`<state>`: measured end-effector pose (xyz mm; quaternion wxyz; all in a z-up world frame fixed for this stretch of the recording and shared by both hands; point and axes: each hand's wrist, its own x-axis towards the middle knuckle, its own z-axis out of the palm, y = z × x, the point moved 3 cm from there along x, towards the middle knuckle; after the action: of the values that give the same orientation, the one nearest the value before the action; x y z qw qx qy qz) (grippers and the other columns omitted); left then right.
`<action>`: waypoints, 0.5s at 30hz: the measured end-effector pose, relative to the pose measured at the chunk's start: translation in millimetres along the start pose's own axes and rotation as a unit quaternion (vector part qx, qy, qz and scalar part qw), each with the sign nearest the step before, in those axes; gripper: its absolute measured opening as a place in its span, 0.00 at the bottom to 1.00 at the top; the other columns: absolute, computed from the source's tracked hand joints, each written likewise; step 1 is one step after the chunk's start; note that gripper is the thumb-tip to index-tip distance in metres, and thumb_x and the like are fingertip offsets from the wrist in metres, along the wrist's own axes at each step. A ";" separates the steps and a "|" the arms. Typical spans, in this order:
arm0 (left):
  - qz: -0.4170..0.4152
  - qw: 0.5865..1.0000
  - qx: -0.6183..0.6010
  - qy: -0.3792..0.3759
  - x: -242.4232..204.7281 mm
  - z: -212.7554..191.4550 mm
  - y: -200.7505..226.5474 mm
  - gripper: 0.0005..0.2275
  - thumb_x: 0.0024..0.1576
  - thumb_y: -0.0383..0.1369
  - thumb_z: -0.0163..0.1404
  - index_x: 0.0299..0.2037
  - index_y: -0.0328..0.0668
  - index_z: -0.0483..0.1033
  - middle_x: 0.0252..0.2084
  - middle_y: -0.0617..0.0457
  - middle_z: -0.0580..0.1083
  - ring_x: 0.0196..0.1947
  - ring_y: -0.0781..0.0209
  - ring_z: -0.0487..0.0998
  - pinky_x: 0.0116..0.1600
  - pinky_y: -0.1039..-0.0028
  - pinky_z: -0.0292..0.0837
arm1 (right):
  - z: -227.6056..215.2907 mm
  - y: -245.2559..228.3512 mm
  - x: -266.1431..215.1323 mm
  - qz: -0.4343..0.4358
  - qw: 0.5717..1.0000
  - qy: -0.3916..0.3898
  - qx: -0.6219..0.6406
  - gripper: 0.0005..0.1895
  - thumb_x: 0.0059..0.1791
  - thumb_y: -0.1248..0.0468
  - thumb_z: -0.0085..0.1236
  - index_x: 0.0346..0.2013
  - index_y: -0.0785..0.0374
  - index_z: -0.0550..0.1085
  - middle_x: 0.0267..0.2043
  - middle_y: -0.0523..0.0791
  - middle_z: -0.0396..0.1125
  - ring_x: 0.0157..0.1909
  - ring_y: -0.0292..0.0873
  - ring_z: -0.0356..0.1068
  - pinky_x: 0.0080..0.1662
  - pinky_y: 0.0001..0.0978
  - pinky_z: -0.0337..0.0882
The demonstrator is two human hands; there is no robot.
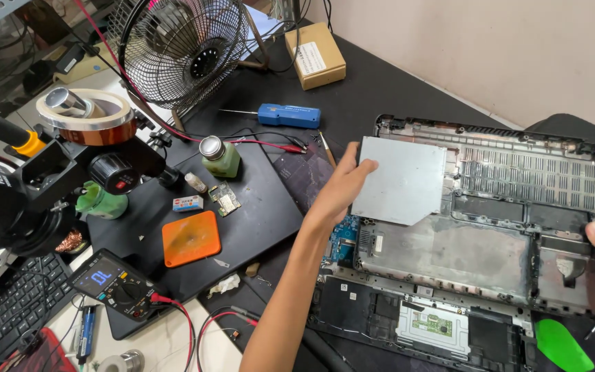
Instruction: The person uses a green plastic pry tool to open the back cover of a laptop. They then use a screwdriver to remove screws from the internal chassis and disconnect cables from the motherboard.
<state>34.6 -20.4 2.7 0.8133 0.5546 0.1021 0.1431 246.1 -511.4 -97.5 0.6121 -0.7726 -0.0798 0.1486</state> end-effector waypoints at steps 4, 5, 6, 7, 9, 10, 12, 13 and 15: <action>-0.028 0.998 0.019 0.060 13.0 -1.1 -39.4 0.25 0.63 0.30 0.47 0.69 0.32 0.56 0.55 0.51 0.73 0.56 0.66 0.70 0.62 0.79 0.61 | 45.9 -54.9 -29.8 -0.020 1.000 0.015 -0.001 0.09 0.65 0.63 0.54 0.49 0.67 0.67 0.40 0.48 0.70 0.38 0.44 0.72 0.41 0.45 0.74; 0.000 0.997 0.051 0.063 13.5 -1.7 -41.4 0.19 0.64 0.31 0.47 0.64 0.31 0.62 0.51 0.49 0.73 0.52 0.64 0.69 0.58 0.75 0.65 | 58.9 -70.8 -37.9 -0.028 0.999 0.012 0.031 0.07 0.64 0.64 0.53 0.51 0.65 0.67 0.44 0.45 0.70 0.43 0.41 0.72 0.45 0.40 0.73; 0.028 0.994 0.084 0.062 15.0 0.6 -44.1 0.15 0.65 0.32 0.46 0.58 0.29 0.68 0.48 0.46 0.73 0.48 0.61 0.69 0.54 0.71 0.68 | 69.5 -86.1 -49.2 -0.036 0.997 0.015 0.063 0.06 0.63 0.65 0.51 0.53 0.63 0.67 0.47 0.43 0.71 0.48 0.38 0.72 0.49 0.35 0.72; 0.026 0.995 0.080 0.054 14.1 -2.1 -39.9 0.15 0.65 0.32 0.46 0.58 0.29 0.68 0.48 0.46 0.73 0.48 0.61 0.69 0.54 0.71 0.68 | 77.7 -98.8 -51.6 -0.035 0.997 0.024 0.060 0.06 0.63 0.65 0.51 0.53 0.63 0.67 0.47 0.43 0.71 0.48 0.38 0.72 0.49 0.35 0.72; 0.022 0.996 0.074 0.043 13.7 -5.2 -34.6 0.16 0.61 0.31 0.46 0.57 0.31 0.69 0.50 0.49 0.76 0.50 0.62 0.73 0.57 0.73 0.68 | 94.0 -117.9 -61.9 -0.008 0.996 -0.002 0.084 0.14 0.59 0.64 0.50 0.59 0.62 0.69 0.51 0.41 0.70 0.49 0.36 0.69 0.51 0.32 0.70; 0.018 0.997 0.070 0.032 11.2 -5.1 -29.3 0.16 0.61 0.31 0.46 0.57 0.31 0.69 0.50 0.49 0.76 0.50 0.62 0.73 0.57 0.73 0.68 | 92.8 -116.2 -62.0 -0.006 0.997 0.010 0.082 0.14 0.59 0.64 0.50 0.59 0.62 0.69 0.51 0.41 0.70 0.49 0.36 0.69 0.51 0.32 0.70; -0.004 0.999 0.053 0.010 7.0 -7.9 -17.5 0.17 0.60 0.32 0.48 0.57 0.33 0.69 0.51 0.50 0.76 0.51 0.62 0.73 0.59 0.72 0.68 | 94.9 -114.2 -60.8 -0.007 0.998 -0.009 0.066 0.16 0.59 0.64 0.51 0.61 0.64 0.69 0.51 0.41 0.69 0.51 0.34 0.67 0.53 0.28 0.68; -0.007 0.999 0.050 0.000 5.4 -6.5 -9.1 0.17 0.60 0.32 0.48 0.57 0.33 0.69 0.51 0.50 0.76 0.51 0.62 0.73 0.59 0.72 0.68 | 98.6 -124.1 -64.8 -0.006 0.998 0.002 0.064 0.16 0.59 0.64 0.51 0.61 0.64 0.69 0.51 0.41 0.69 0.51 0.34 0.67 0.53 0.28 0.68; -0.086 0.996 -0.034 0.020 0.8 -8.5 3.3 0.17 0.62 0.35 0.50 0.59 0.43 0.65 0.58 0.59 0.73 0.61 0.69 0.70 0.66 0.79 0.59 | 110.6 -142.9 -69.9 0.016 0.994 -0.015 0.110 0.17 0.56 0.64 0.51 0.60 0.62 0.68 0.52 0.40 0.71 0.50 0.33 0.70 0.52 0.28 0.71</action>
<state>32.1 -11.6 2.8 0.8388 0.5127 0.1609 0.0873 152.3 -396.8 27.4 0.6893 -0.6997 -0.0597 0.1781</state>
